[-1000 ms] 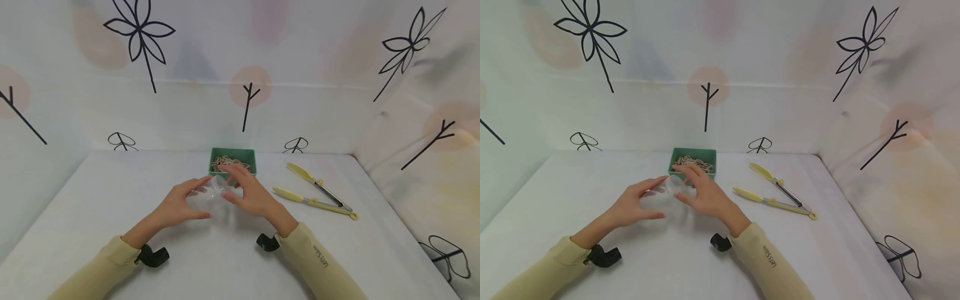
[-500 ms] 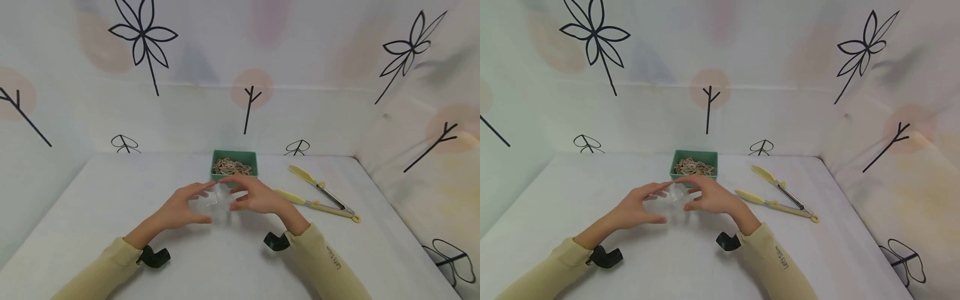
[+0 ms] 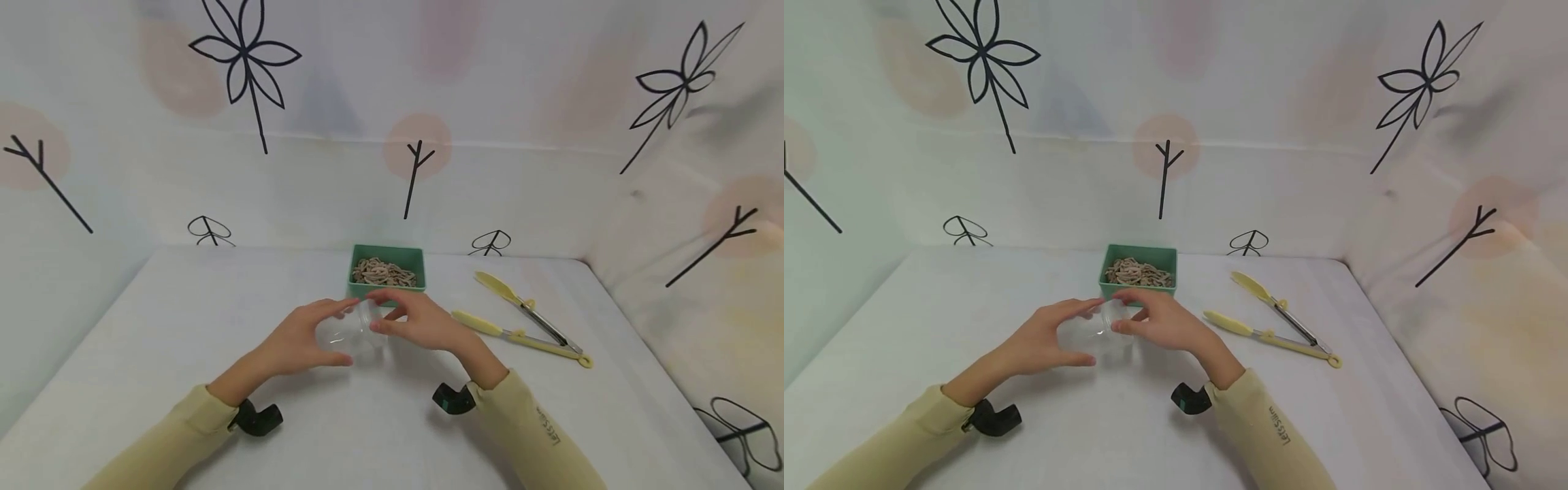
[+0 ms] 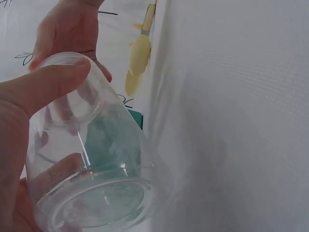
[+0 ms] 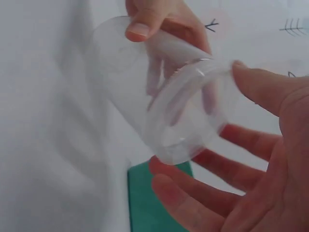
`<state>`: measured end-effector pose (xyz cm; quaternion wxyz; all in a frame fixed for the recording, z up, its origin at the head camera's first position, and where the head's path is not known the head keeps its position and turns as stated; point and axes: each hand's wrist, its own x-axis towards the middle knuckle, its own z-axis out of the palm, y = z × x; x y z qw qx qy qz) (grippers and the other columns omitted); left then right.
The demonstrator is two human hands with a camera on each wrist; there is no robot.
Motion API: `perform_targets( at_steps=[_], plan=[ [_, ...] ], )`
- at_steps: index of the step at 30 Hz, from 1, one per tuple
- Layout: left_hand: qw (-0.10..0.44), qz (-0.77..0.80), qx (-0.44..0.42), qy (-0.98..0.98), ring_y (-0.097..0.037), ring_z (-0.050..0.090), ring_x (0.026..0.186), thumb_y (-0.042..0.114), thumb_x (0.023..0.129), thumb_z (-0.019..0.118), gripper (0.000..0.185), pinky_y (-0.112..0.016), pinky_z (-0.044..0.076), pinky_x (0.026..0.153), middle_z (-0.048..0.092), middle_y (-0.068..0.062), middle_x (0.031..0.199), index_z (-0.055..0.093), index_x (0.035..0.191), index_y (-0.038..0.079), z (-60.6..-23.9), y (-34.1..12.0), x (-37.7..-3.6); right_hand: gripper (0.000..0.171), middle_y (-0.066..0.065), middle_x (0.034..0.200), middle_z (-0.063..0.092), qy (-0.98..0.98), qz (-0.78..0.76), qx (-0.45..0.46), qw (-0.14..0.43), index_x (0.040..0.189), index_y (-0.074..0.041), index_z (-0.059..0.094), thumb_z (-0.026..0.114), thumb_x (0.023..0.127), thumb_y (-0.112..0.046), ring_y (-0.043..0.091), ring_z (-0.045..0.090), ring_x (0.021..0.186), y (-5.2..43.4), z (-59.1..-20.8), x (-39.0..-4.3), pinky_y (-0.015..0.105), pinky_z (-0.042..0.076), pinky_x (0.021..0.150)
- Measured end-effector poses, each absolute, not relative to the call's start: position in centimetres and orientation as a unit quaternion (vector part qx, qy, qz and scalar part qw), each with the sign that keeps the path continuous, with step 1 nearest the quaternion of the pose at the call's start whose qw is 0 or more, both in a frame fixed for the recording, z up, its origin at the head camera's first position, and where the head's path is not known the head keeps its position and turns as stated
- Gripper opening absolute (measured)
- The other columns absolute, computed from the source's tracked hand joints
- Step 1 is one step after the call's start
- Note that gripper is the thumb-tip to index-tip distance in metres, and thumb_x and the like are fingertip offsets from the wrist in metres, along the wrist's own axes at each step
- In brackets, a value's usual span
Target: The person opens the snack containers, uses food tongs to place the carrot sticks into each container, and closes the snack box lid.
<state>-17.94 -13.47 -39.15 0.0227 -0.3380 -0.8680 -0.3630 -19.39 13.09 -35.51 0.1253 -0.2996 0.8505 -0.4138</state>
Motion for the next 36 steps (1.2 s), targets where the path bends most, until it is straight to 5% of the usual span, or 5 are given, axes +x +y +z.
perform_targets(
  at_steps=[6,15,24,31,36],
  plan=[
    [0.027,-0.350,-0.325,-0.878,-0.018,0.054,0.112,0.043,0.073,0.088,0.086,-0.048,0.046,0.092,0.063,0.002,0.121,0.050,0.148,0.027,-38.93,-13.46,-17.82,0.067,0.003,0.151,0.043,0.818,-0.448,-0.336,0.130,0.149,-0.013,0.044,0.076,0.090,-0.020,0.031,0.052,0.129,13.59,-35.28,-19.54,0.049,0.048,0.098],
    [0.085,-0.276,-0.339,-0.895,-0.017,0.053,0.119,0.048,0.073,0.087,0.086,-0.043,0.050,0.092,0.060,0.001,0.134,0.050,0.148,0.024,-39.15,-12.99,-17.76,0.057,0.010,0.131,0.060,0.861,-0.418,-0.239,0.163,0.147,-0.012,0.047,0.059,0.100,-0.042,0.025,0.070,0.087,13.09,-35.13,-19.44,0.038,0.058,0.068],
    [0.075,-0.270,-0.329,-0.902,-0.019,0.052,0.122,0.047,0.073,0.087,0.086,-0.045,0.050,0.093,0.058,0.000,0.136,0.051,0.147,0.024,-38.87,-13.16,-17.49,0.070,0.006,0.153,0.040,0.830,-0.438,-0.307,0.159,0.152,-0.012,0.039,0.073,0.093,-0.025,0.030,0.056,0.125,13.52,-35.09,-19.48,0.048,0.049,0.096],
    [0.101,-0.249,-0.359,-0.894,-0.019,0.053,0.118,0.045,0.073,0.088,0.086,-0.043,0.051,0.091,0.060,-0.001,0.133,0.051,0.147,0.021,-38.87,-12.93,-17.65,0.064,0.012,0.142,0.051,0.847,-0.439,-0.231,0.192,0.153,-0.015,0.038,0.060,0.099,-0.042,0.027,0.066,0.106,13.13,-35.20,-19.37,0.040,0.058,0.074],
    [0.099,-0.239,-0.366,-0.894,-0.018,0.052,0.116,0.046,0.073,0.087,0.085,-0.042,0.050,0.091,0.061,0.000,0.133,0.052,0.146,0.020,-38.75,-12.99,-17.69,0.058,0.009,0.138,0.055,0.849,-0.431,-0.241,0.188,0.146,-0.015,0.049,0.069,0.095,-0.035,0.024,0.066,0.106,13.12,-35.24,-19.44,0.041,0.055,0.083]
  ],
)
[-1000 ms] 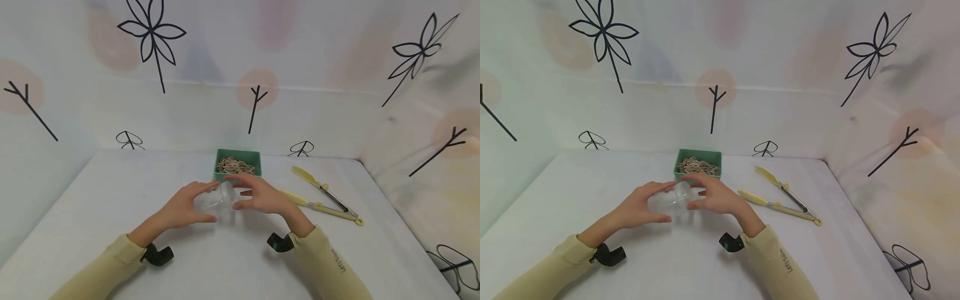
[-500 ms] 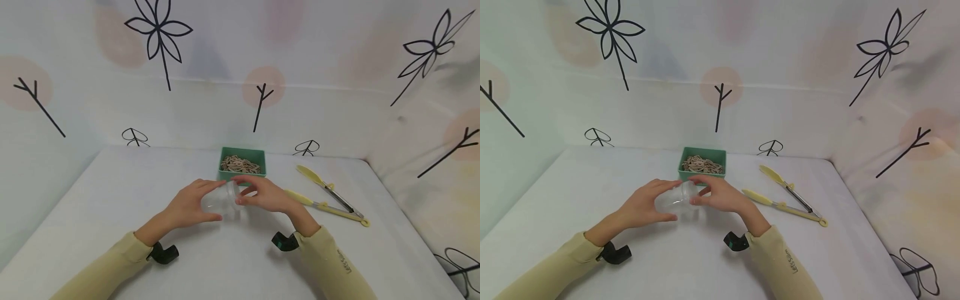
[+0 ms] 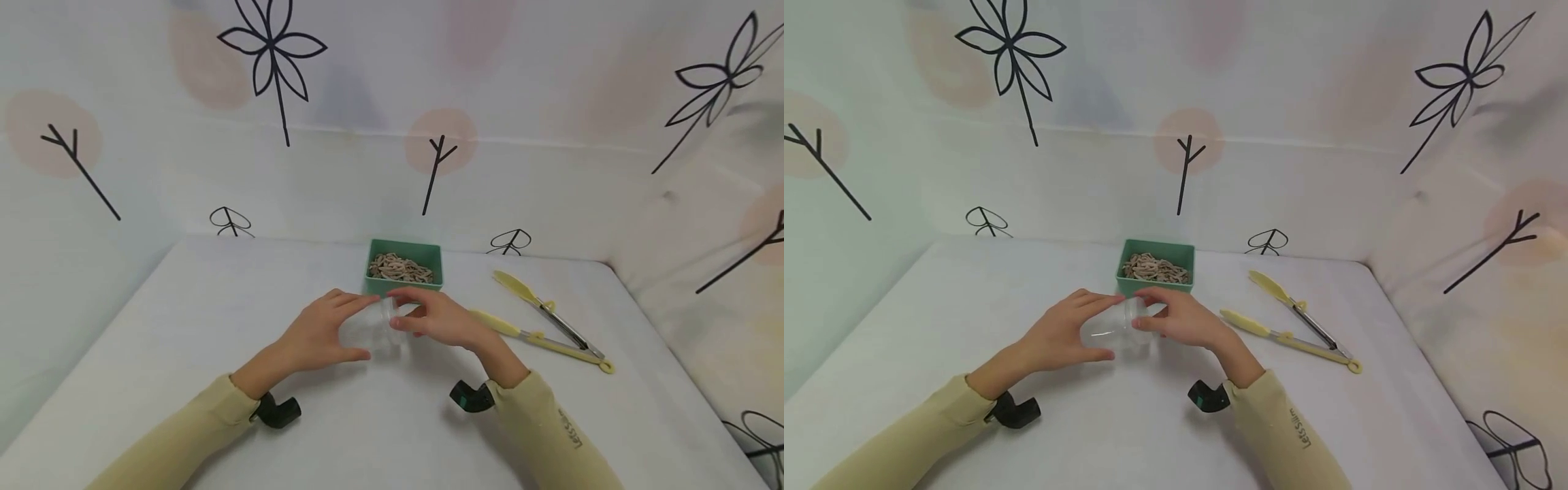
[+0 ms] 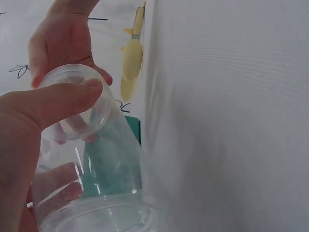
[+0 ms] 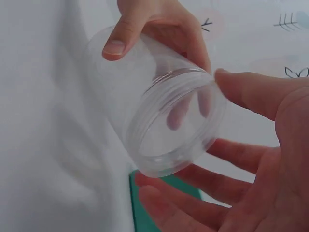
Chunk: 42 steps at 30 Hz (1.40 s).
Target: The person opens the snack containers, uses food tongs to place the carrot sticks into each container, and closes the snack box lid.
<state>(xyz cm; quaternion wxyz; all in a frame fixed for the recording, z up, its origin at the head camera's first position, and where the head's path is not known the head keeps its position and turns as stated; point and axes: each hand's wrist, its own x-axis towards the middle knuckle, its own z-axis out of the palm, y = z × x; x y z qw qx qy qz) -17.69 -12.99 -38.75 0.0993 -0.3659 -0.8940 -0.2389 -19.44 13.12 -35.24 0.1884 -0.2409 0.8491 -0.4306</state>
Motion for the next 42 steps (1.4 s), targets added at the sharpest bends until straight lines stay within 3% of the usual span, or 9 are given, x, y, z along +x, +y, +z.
perform_targets(
  at_steps=[9,16,25,33,42],
  plan=[
    [0.041,-0.272,-0.336,-0.901,-0.018,0.053,0.114,0.048,0.076,0.085,0.083,-0.043,0.050,0.090,0.061,-0.001,0.132,0.051,0.147,0.022,-38.4,-13.5,-18.0,0.061,0.001,0.144,0.051,0.842,-0.424,-0.294,0.157,0.142,-0.016,0.054,0.077,0.086,-0.023,0.028,0.055,0.125,14.4,-34.8,-20.0,0.043,0.049,0.097],
    [0.050,-0.303,-0.318,-0.897,-0.022,0.056,0.117,0.045,0.076,0.085,0.089,-0.047,0.047,0.096,0.061,-0.004,0.130,0.043,0.152,0.022,-38.2,-13.9,-18.3,0.062,0.006,0.143,0.052,0.853,-0.408,-0.277,0.169,0.143,-0.014,0.053,0.076,0.087,-0.025,0.031,0.053,0.124,15.6,-34.5,-20.5,0.051,0.046,0.099],
    [0.053,-0.333,-0.311,-0.889,-0.023,0.056,0.117,0.041,0.077,0.084,0.095,-0.046,0.046,0.097,0.058,-0.003,0.130,0.035,0.155,0.021,-38.0,-14.4,-18.7,0.062,0.005,0.139,0.055,0.884,-0.322,-0.282,0.186,0.141,-0.014,0.056,0.078,0.085,-0.030,0.029,0.052,0.117,15.8,-36.4,-21.5,0.043,0.047,0.090],
    [0.023,-0.402,-0.319,-0.858,-0.022,0.052,0.121,0.030,0.076,0.088,0.096,-0.045,0.046,0.097,0.052,-0.002,0.143,0.035,0.155,0.015,-38.3,-14.8,-19.5,0.062,0.007,0.134,0.056,0.904,-0.270,-0.269,0.194,0.138,-0.012,0.058,0.080,0.082,-0.025,0.027,0.051,0.118,15.3,-37.3,-21.5,0.049,0.044,0.099],
    [-0.017,-0.457,-0.313,-0.833,-0.023,0.052,0.128,0.024,0.076,0.089,0.094,-0.051,0.043,0.102,0.056,-0.007,0.140,0.035,0.153,0.021,-39.1,-15.7,-20.5,0.056,0.005,0.122,0.062,0.908,-0.253,-0.296,0.157,0.135,-0.009,0.061,0.079,0.082,-0.017,0.023,0.055,0.106,15.7,-38.1,-22.1,0.041,0.047,0.091]
  ],
)
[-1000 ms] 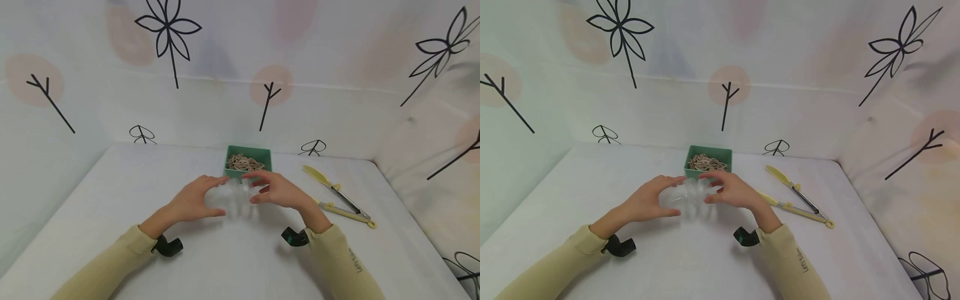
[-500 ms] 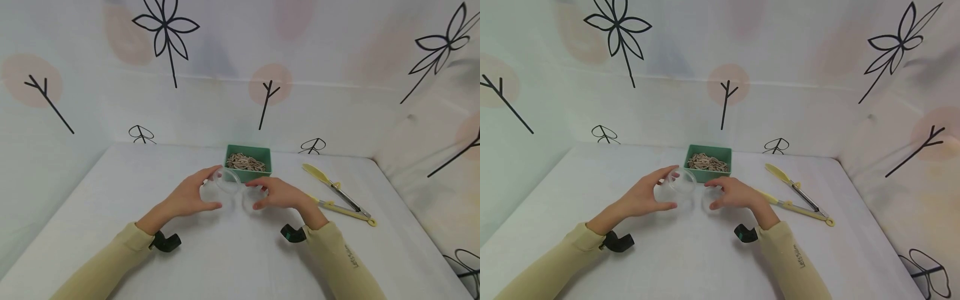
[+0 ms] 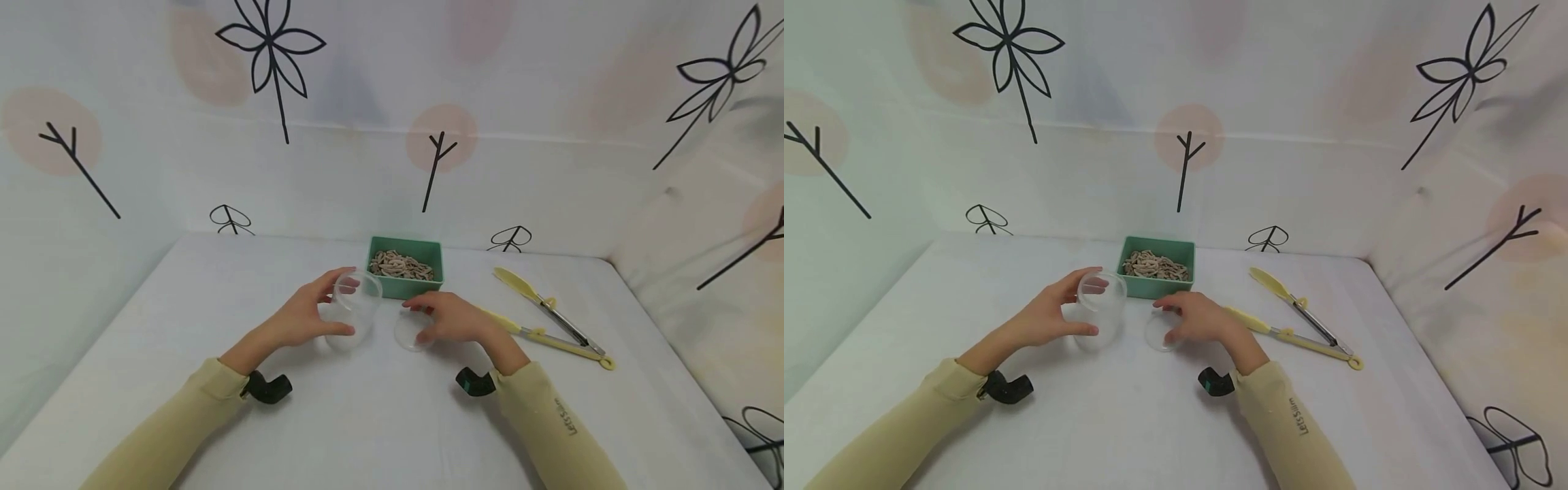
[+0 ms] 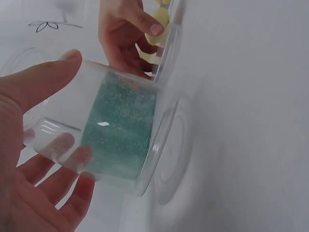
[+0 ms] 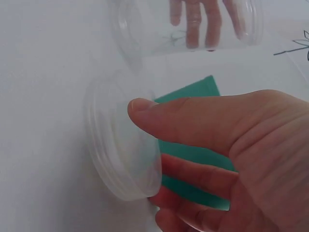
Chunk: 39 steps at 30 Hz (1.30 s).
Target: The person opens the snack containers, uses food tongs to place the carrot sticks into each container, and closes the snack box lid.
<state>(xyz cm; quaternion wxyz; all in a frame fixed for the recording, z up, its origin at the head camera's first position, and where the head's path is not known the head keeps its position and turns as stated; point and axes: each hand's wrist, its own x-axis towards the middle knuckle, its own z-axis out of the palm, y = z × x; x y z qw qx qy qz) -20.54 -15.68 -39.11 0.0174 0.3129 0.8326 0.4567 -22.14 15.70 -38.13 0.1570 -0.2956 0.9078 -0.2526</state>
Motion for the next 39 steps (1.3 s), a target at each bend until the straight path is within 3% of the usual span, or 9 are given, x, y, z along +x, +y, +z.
perform_targets(
  at_steps=[8,14,21,27,32,39],
  plan=[
    [0.077,0.494,0.291,0.815,-0.033,0.048,0.132,0.012,0.075,0.089,0.093,-0.057,0.037,0.106,0.052,-0.010,0.143,0.034,0.150,0.022,-39.3,-16.7,-21.1,0.054,0.007,0.124,0.063,0.888,-0.314,-0.289,0.170,0.136,-0.009,0.059,0.076,0.086,-0.019,0.026,0.057,0.112,17.3,-36.9,-22.5,0.040,0.049,0.087],
    [0.095,0.502,0.304,0.804,-0.031,0.047,0.133,0.011,0.075,0.088,0.094,-0.056,0.037,0.107,0.051,-0.010,0.144,0.032,0.149,0.022,-39.4,-16.7,-21.5,0.049,0.010,0.124,0.065,0.880,-0.356,-0.276,0.151,0.137,-0.007,0.058,0.073,0.092,-0.019,0.024,0.062,0.110,20.5,-36.2,-22.3,0.041,0.050,0.091],
    [0.097,0.506,0.312,0.798,-0.030,0.047,0.133,0.013,0.077,0.087,0.093,-0.056,0.038,0.106,0.050,-0.010,0.145,0.030,0.150,0.022,-39.7,-16.5,-21.7,0.042,0.011,0.120,0.068,0.929,-0.326,-0.172,0.026,0.130,-0.004,0.063,0.071,0.094,-0.024,0.025,0.064,0.105,26.9,-36.6,-21.2,0.036,0.051,0.086],
    [0.097,0.501,0.299,0.806,-0.029,0.049,0.131,0.017,0.075,0.089,0.094,-0.054,0.041,0.104,0.053,-0.004,0.143,0.032,0.150,0.024,-40.0,-16.4,-21.7,0.057,0.023,0.133,0.056,0.952,-0.292,-0.089,-0.028,0.140,0.002,0.051,0.070,0.095,-0.028,0.037,0.057,0.113,32.8,-38.3,-20.1,0.051,0.050,0.090],
    [0.096,0.504,0.295,0.806,-0.032,0.050,0.130,0.016,0.076,0.089,0.093,-0.052,0.043,0.103,0.054,-0.005,0.141,0.033,0.150,0.024,-40.1,-16.5,-21.6,0.074,0.033,0.139,0.040,0.963,-0.266,-0.043,-0.030,0.146,0.008,0.038,0.067,0.096,-0.037,0.049,0.047,0.115,35.9,-39.5,-19.4,0.063,0.045,0.088],
    [0.091,0.505,0.285,0.809,-0.037,0.049,0.130,0.015,0.077,0.088,0.094,-0.052,0.043,0.102,0.054,-0.006,0.138,0.032,0.151,0.022,-39.9,-17.0,-21.3,0.083,0.032,0.143,0.034,0.951,-0.301,-0.050,0.053,0.149,0.010,0.029,0.066,0.095,-0.042,0.051,0.042,0.122,36.6,-40.3,-19.1,0.063,0.043,0.092]
  ],
)
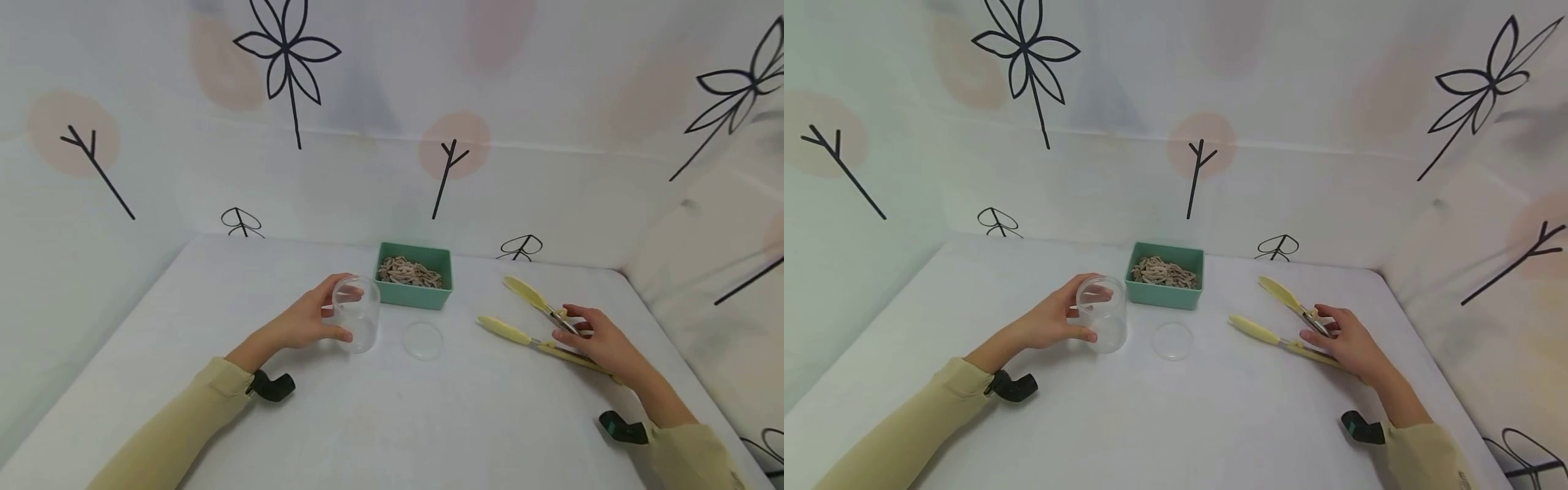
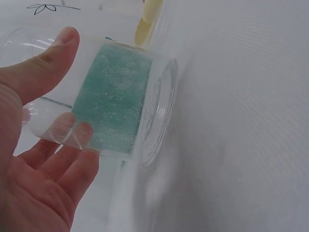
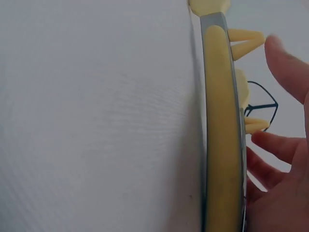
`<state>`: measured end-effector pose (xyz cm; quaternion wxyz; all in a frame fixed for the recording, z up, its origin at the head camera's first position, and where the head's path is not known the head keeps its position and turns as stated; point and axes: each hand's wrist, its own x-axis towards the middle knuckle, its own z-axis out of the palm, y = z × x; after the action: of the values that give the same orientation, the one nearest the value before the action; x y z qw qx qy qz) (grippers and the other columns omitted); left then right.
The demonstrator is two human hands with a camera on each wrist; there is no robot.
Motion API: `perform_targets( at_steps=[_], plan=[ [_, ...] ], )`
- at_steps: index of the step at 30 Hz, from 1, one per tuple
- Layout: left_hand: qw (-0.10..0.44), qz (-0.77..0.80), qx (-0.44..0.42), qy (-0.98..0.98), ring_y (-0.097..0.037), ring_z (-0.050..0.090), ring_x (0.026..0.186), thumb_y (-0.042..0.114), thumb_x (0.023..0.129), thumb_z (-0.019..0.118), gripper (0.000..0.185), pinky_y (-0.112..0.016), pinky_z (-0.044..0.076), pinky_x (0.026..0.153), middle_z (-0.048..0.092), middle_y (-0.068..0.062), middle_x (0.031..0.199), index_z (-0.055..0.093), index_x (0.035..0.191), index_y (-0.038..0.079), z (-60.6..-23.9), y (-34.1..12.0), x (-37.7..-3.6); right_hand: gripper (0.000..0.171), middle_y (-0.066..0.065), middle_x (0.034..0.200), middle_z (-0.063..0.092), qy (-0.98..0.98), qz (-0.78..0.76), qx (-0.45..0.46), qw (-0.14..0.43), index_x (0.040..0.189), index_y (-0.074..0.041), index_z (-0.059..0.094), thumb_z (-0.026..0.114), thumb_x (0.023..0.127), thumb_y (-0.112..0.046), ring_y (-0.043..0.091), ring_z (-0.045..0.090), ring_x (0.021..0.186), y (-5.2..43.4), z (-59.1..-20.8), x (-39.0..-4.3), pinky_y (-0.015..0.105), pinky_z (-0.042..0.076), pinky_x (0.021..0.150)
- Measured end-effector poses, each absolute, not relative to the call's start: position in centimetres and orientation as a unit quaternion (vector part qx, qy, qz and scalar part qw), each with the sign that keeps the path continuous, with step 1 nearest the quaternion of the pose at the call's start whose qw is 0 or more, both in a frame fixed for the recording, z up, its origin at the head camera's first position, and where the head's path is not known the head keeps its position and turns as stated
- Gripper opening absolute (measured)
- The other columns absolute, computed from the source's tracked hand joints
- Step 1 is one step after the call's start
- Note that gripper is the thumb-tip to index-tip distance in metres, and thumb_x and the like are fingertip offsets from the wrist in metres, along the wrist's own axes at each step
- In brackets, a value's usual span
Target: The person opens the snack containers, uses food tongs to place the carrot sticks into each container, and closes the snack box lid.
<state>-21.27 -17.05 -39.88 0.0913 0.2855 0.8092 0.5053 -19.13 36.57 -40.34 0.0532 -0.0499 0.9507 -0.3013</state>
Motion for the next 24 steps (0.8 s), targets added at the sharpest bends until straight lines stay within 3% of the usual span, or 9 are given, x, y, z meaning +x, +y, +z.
perform_targets(
  at_steps=[6,13,24],
  plan=[
    [0.089,0.505,0.276,0.813,-0.034,0.050,0.130,0.015,0.075,0.089,0.095,-0.050,0.045,0.102,0.055,-0.003,0.138,0.032,0.151,0.025,-40.1,-17.2,-21.3,0.091,0.033,0.139,0.032,0.946,-0.311,-0.058,0.068,0.147,0.011,0.031,0.079,0.086,-0.037,0.051,0.039,0.121,36.5,-40.5,-19.2,0.061,0.040,0.091],
    [0.087,0.503,0.272,0.816,-0.030,0.052,0.128,0.014,0.074,0.089,0.094,-0.050,0.045,0.101,0.056,0.001,0.138,0.034,0.149,0.028,-40.2,-17.1,-21.3,0.115,0.036,0.130,0.034,0.970,-0.229,-0.059,0.058,0.143,0.016,0.033,0.090,0.067,-0.049,0.051,0.038,0.116,36.0,-41.2,-19.3,0.067,0.038,0.093],
    [0.087,0.495,0.271,0.821,-0.032,0.050,0.130,0.014,0.075,0.089,0.095,-0.051,0.045,0.101,0.056,0.000,0.139,0.033,0.150,0.027,-40.1,-17.0,-21.3,0.110,0.038,0.126,0.038,0.979,-0.192,-0.055,0.031,0.139,0.018,0.037,0.088,0.068,-0.050,0.053,0.041,0.113,35.3,-41.4,-19.0,0.067,0.040,0.090]
  ],
)
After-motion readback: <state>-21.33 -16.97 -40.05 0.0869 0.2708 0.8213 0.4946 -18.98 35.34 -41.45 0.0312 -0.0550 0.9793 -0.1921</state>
